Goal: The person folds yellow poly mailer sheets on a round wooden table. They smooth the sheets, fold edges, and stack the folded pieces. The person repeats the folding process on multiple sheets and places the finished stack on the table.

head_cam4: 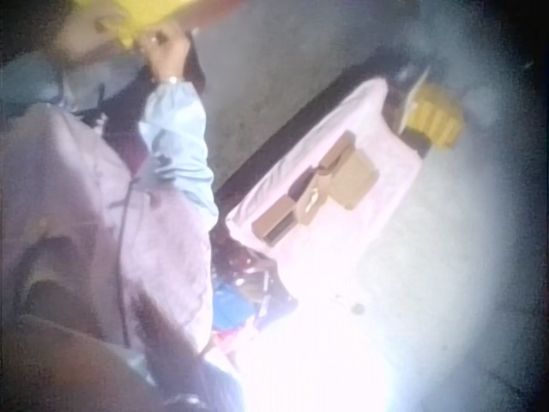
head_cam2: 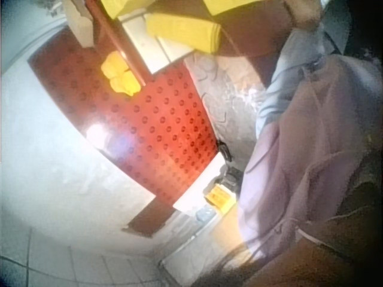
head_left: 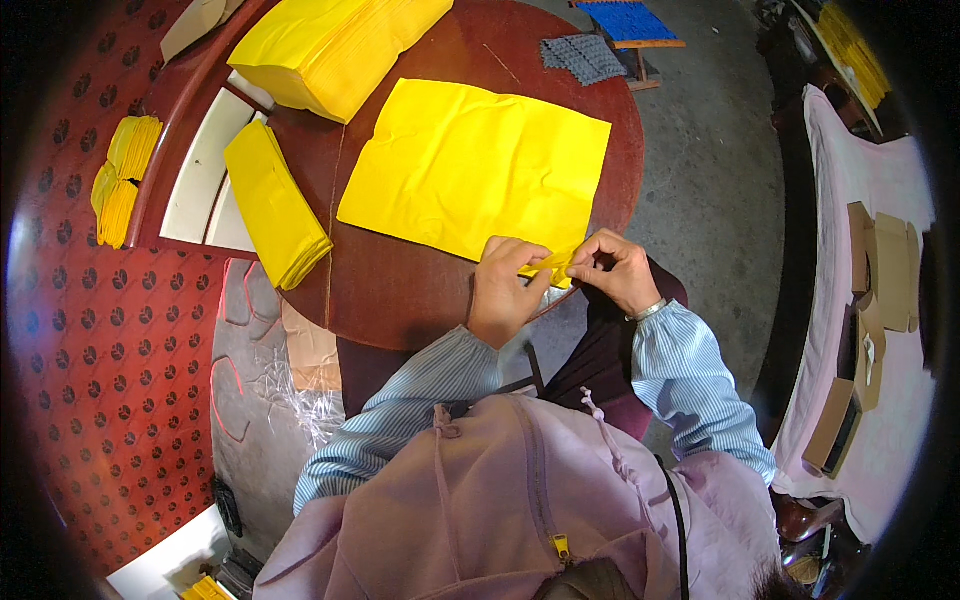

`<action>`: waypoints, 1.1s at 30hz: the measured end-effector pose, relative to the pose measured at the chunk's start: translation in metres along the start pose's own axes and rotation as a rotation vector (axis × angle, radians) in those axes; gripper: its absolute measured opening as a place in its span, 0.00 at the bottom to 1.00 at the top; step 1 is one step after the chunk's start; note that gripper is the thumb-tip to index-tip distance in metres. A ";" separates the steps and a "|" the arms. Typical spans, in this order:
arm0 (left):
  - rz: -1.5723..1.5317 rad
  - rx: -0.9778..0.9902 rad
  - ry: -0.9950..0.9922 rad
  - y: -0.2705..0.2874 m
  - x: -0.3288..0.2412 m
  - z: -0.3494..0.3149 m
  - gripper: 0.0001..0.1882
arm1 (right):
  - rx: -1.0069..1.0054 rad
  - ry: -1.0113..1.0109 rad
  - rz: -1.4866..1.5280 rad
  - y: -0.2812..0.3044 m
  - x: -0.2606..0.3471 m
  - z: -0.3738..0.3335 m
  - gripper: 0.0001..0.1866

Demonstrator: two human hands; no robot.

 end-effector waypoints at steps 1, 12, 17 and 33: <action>0.003 -0.013 0.010 -0.001 0.001 0.000 0.09 | 0.004 -0.027 0.069 -0.001 -0.001 -0.001 0.08; -0.040 0.037 0.128 0.002 0.017 0.005 0.08 | -0.027 0.142 -0.087 0.001 0.006 -0.002 0.07; -0.106 0.040 0.119 0.004 0.020 0.005 0.08 | 0.019 0.046 -0.064 0.000 0.003 0.000 0.07; -0.119 0.040 0.120 0.006 0.017 0.004 0.07 | 0.081 0.048 -0.095 0.005 0.007 0.004 0.06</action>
Point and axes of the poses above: each hand's wrist, its own z-axis towards the middle knuckle, its own y-axis out of the back of the hand, x = y × z, the point moved 5 cm from there along z, towards the middle knuckle, and after that the axes turned 9 degrees about -z, right-handed, at the moved point
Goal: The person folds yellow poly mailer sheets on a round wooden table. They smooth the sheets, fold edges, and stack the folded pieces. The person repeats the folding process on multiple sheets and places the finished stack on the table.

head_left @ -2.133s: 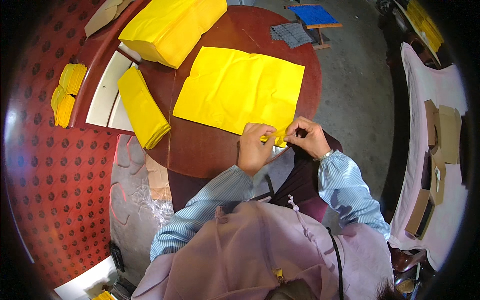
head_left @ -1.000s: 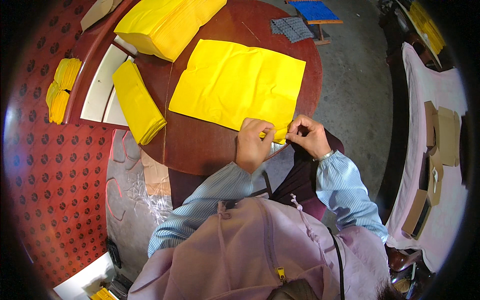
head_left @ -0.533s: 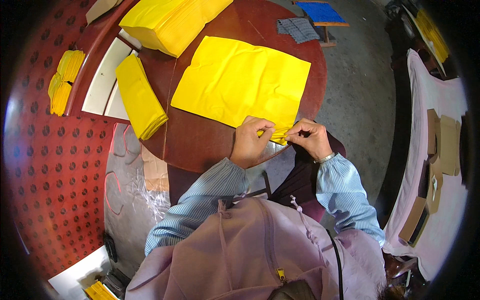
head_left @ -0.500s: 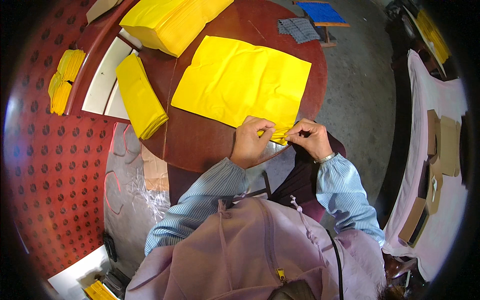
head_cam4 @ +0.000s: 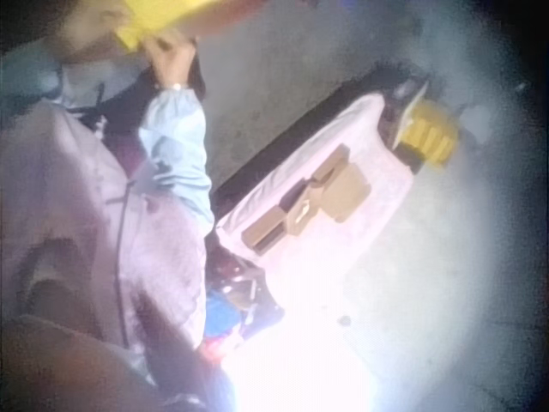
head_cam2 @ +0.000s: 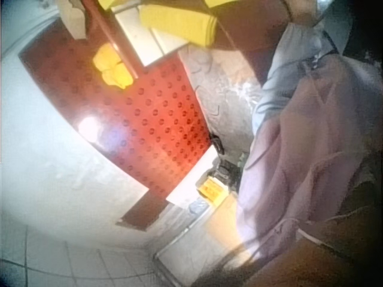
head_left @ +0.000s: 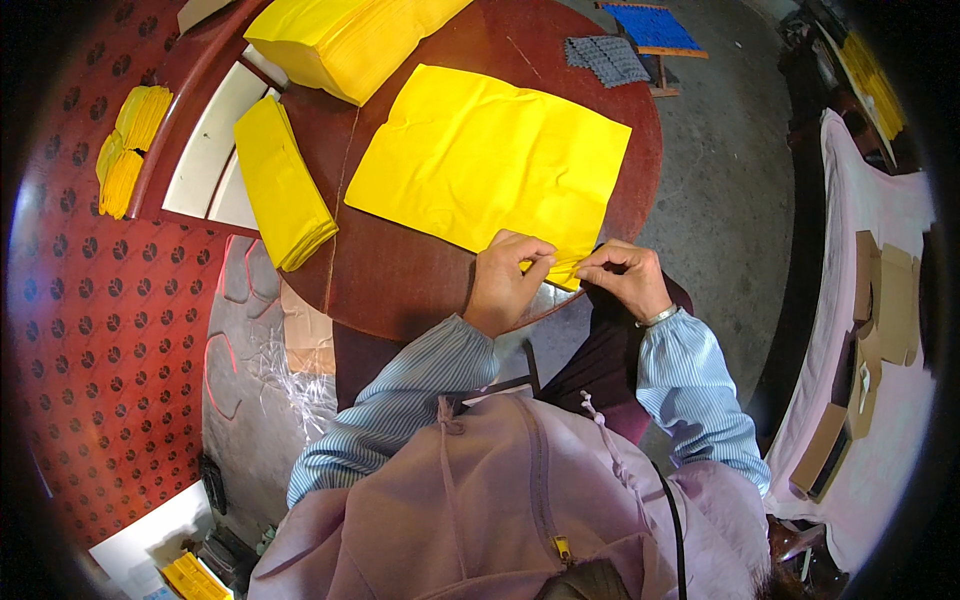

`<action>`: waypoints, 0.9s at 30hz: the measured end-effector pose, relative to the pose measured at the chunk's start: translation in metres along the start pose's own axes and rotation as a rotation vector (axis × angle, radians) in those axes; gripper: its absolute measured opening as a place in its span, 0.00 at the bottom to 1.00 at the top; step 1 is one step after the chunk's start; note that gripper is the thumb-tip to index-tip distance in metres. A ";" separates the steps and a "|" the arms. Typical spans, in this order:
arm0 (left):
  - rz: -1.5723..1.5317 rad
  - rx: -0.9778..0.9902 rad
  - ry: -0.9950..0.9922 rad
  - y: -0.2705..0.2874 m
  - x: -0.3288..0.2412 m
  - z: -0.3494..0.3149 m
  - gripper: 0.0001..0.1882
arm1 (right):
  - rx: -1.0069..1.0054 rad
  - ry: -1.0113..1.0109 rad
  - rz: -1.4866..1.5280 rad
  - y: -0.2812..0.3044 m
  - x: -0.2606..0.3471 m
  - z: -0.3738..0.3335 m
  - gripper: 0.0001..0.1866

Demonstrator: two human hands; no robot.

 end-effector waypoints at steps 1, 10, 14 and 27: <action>0.005 0.012 -0.010 0.000 -0.001 0.000 0.07 | 0.005 -0.003 0.008 0.000 -0.001 0.001 0.06; 0.057 0.024 -0.131 -0.001 -0.015 -0.002 0.09 | 0.018 -0.076 0.092 -0.002 -0.004 0.004 0.06; 0.074 -0.101 -0.100 -0.008 -0.018 -0.007 0.08 | 0.029 -0.057 0.164 -0.001 0.005 0.010 0.06; 0.066 -0.162 -0.216 -0.012 -0.011 -0.010 0.13 | -0.642 0.068 -1.131 0.095 -0.044 0.243 0.18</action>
Point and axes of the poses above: each hand's wrist, its own z-axis towards the middle knuckle, its own y-axis out of the back of the hand, x = y × z, the point moved 5 cm from there along z, towards the middle knuckle, and after that the axes turned 9 degrees about -z, right-handed, at the moved point
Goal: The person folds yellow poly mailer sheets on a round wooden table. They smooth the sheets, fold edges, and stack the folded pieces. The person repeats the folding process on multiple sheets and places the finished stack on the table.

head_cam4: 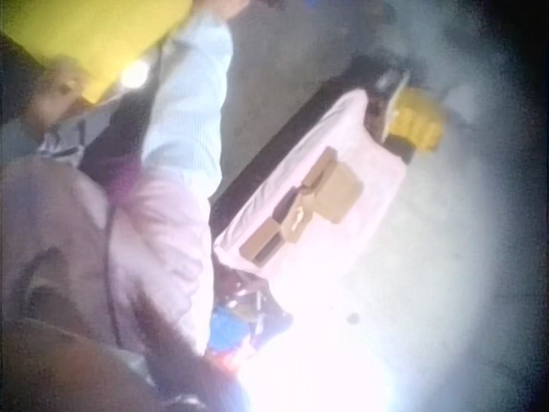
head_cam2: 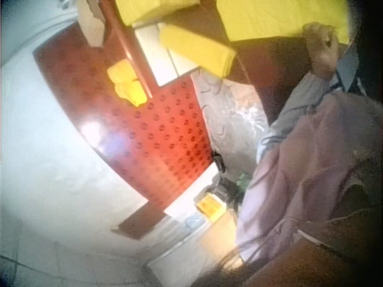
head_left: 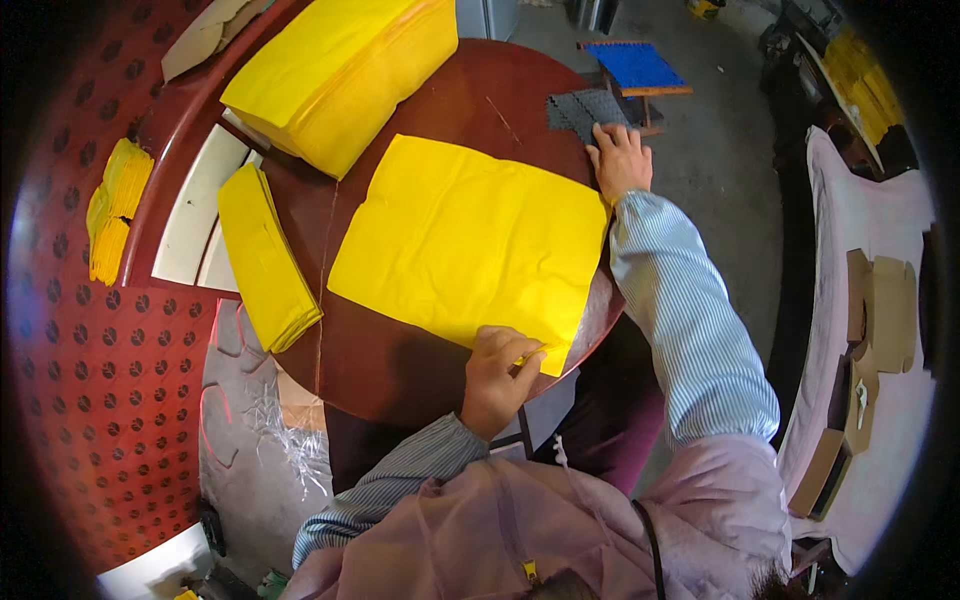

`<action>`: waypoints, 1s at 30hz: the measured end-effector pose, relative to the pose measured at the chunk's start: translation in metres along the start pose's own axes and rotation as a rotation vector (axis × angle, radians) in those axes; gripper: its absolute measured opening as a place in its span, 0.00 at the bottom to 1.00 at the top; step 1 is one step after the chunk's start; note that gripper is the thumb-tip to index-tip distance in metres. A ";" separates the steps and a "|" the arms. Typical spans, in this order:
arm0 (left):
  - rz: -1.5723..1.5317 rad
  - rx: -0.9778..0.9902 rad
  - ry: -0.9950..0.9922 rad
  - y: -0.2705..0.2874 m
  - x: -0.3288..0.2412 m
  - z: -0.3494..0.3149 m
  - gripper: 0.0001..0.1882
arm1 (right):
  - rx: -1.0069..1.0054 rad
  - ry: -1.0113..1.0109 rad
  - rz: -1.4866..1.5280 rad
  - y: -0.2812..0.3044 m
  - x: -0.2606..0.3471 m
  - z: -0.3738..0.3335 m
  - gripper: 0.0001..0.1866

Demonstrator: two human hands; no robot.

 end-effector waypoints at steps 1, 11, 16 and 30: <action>-0.015 -0.006 -0.015 0.001 0.001 0.000 0.13 | 0.046 0.020 -0.071 -0.007 0.000 0.005 0.18; -0.015 0.065 0.077 0.005 -0.003 0.005 0.07 | 0.298 -0.340 0.821 0.044 -0.024 -0.030 0.14; 0.022 0.092 0.106 0.007 -0.002 0.006 0.05 | 0.378 0.193 1.001 0.155 0.019 -0.189 0.08; -0.041 0.128 0.158 0.005 0.010 0.006 0.06 | 0.288 0.497 0.806 0.172 0.040 -0.212 0.13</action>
Point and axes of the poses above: each hand's wrist, its own z-axis towards the middle knuckle, its own y-axis out of the back of the hand, x = y × z, the point moved 5 cm from there along z, towards the middle knuckle, and after that the axes turned 9 degrees about -z, right-handed, at the moved point
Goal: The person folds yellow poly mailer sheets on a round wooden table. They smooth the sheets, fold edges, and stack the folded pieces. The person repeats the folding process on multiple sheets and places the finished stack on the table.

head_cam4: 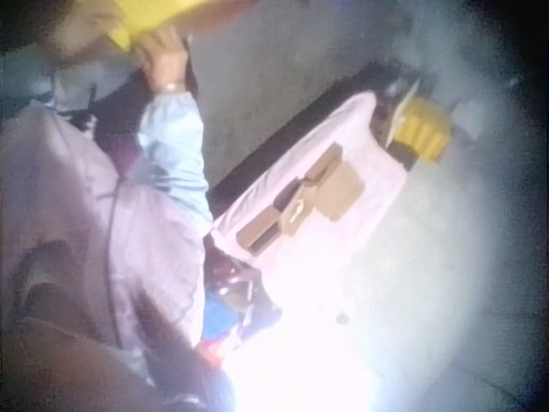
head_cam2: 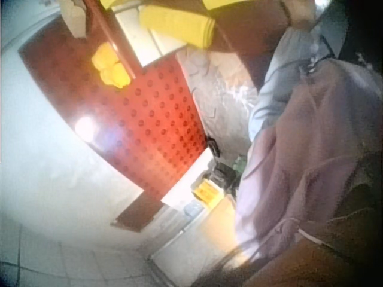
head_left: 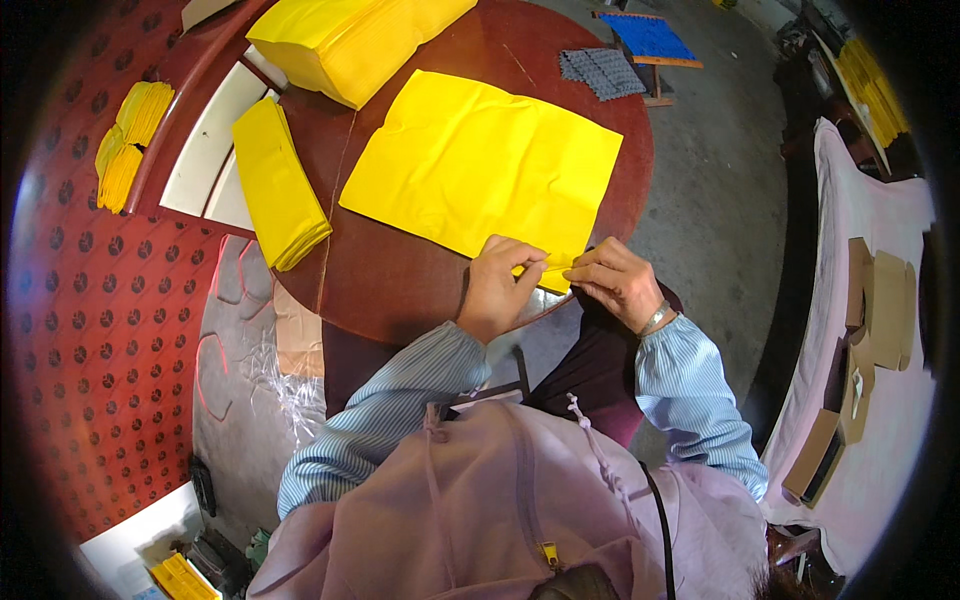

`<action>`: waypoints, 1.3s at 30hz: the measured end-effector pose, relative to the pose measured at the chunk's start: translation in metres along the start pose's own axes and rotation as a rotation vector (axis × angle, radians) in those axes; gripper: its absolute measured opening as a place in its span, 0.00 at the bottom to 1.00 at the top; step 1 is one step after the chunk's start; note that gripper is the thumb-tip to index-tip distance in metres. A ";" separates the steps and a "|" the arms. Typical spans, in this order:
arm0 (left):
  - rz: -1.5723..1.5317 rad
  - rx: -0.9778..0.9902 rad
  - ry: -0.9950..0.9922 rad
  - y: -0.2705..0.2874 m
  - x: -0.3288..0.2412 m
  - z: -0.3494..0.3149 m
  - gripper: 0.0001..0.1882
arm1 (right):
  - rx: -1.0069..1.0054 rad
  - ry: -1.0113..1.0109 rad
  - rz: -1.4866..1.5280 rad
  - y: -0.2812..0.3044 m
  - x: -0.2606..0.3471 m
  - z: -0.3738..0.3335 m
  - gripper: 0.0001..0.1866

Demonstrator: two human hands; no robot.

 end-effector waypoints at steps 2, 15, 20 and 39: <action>-0.008 0.001 0.004 -0.001 0.001 -0.001 0.06 | 0.010 -0.029 0.039 -0.003 -0.003 0.000 0.12; -0.013 -0.024 -0.011 -0.001 -0.004 0.000 0.04 | 0.033 -0.391 0.470 -0.023 -0.026 -0.004 0.07; -0.003 0.000 -0.064 0.002 -0.008 0.002 0.07 | 0.092 -0.475 0.540 -0.030 -0.032 -0.004 0.05; 0.017 -0.024 0.038 -0.002 0.001 0.001 0.05 | -0.119 -0.272 0.293 -0.018 -0.005 -0.007 0.08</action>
Point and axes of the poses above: each hand's wrist, its own z-axis towards the middle knuckle, its own y-axis out of the back of the hand, x = y × z, the point moved 5 cm from there along z, towards the middle knuckle, and after that the axes turned 9 degrees about -z, right-handed, at the moved point
